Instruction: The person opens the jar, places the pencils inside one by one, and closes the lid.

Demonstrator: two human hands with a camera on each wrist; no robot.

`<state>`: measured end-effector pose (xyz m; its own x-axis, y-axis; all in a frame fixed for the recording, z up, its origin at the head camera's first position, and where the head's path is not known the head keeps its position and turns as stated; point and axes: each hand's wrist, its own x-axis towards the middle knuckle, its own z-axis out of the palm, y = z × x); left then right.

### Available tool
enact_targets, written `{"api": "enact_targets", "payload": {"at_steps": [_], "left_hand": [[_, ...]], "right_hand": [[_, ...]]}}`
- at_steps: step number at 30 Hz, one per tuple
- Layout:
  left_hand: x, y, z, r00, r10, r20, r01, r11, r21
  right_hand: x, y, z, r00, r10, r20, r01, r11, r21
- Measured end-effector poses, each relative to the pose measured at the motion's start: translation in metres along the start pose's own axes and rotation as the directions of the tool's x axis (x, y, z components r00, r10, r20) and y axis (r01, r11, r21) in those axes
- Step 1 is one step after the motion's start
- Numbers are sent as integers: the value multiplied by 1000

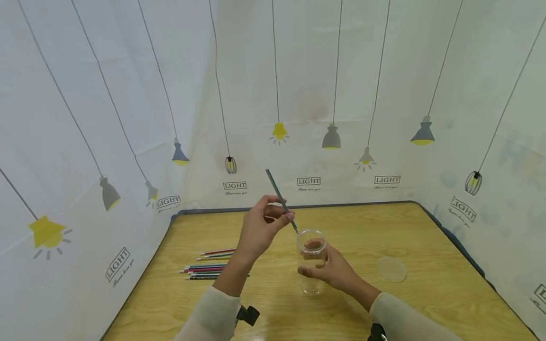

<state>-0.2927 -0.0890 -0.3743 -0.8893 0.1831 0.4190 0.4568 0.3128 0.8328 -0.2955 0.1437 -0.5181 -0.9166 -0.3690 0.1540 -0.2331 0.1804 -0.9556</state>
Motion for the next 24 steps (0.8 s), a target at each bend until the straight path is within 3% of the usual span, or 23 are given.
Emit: {"api": "enact_targets", "payload": {"at_steps": [7,13,24], "left_hand": [[-1,-1,6,999,2,52,-3,1000,26],[-2,-2,9,998,-30,60,26,998,62],[-1,-3,12,995,-33,89,13,976,217]], "right_hand": [[0,0,-1,1000,-5,5,5,1000,-5],[0,0,-1,1000,0,13,0,1000,-5],[0,0,-1,1000,5,4,-5,1000,2]]}}
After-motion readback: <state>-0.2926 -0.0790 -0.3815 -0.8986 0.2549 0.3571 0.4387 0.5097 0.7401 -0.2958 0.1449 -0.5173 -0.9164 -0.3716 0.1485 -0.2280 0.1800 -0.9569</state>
